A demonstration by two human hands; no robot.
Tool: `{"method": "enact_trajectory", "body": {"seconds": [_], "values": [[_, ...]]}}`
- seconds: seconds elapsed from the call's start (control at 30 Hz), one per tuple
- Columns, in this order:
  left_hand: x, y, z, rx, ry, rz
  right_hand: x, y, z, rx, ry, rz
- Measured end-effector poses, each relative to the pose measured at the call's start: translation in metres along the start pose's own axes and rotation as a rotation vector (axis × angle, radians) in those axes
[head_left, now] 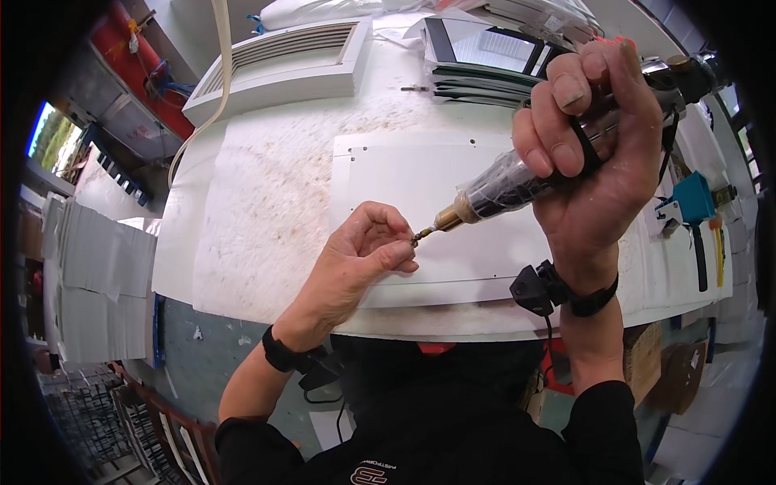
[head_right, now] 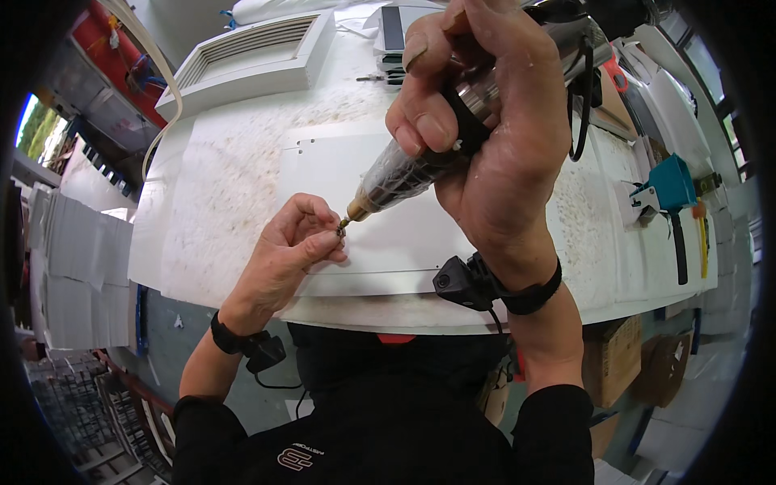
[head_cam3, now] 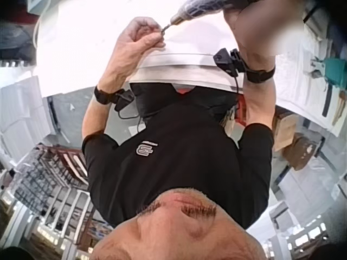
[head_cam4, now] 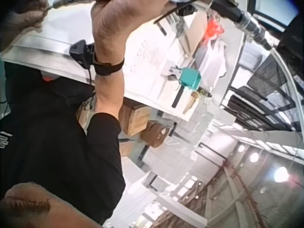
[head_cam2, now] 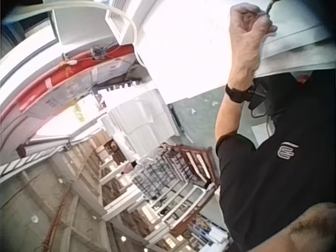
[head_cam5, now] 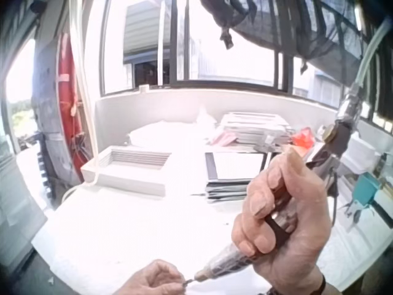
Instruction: The person clears a workspace by moving a white frame and discarding a plastic bag. They then place a dark rectangular panel into a white frame and cover it with a white board. Using a pneumatic screwdriver, the person secures the white board to the frame by driving multiple screws into pre-drilled holes.
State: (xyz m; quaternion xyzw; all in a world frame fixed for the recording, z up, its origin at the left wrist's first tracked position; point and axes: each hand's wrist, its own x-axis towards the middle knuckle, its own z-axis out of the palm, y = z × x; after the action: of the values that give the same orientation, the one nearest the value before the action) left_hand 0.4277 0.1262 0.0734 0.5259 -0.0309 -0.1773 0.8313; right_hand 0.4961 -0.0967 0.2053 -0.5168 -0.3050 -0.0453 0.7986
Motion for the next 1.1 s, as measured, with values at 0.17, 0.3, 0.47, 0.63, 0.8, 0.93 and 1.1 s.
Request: {"method": "enact_trajectory", "body": {"seconds": [0.17, 0.3, 0.47, 0.63, 0.8, 0.93, 1.1], "values": [[-0.003, -0.001, -0.010, -0.007, -0.004, -0.011, 0.001, 0.007, 0.005, -0.051, 0.004, 0.018], [-0.004, 0.000, -0.012, -0.010, -0.017, -0.012, 0.002, 0.010, 0.010, 0.022, -0.012, -0.039], [-0.006, -0.003, -0.018, -0.036, -0.027, -0.009, 0.001, 0.021, 0.014, 0.127, -0.058, -0.141], [-0.006, -0.003, -0.022, -0.044, -0.010, 0.015, 0.003, 0.023, 0.018, 0.153, -0.065, -0.137], [-0.007, -0.003, -0.023, -0.062, -0.011, 0.024, 0.004, 0.024, 0.020, 0.152, -0.091, -0.127], [-0.008, -0.004, -0.027, -0.079, -0.035, 0.011, 0.007, 0.026, 0.020, 0.161, -0.153, -0.107], [-0.010, 0.000, -0.030, -0.034, 0.025, 0.027, 0.019, 0.031, 0.025, 0.176, -0.292, -0.102]]}}
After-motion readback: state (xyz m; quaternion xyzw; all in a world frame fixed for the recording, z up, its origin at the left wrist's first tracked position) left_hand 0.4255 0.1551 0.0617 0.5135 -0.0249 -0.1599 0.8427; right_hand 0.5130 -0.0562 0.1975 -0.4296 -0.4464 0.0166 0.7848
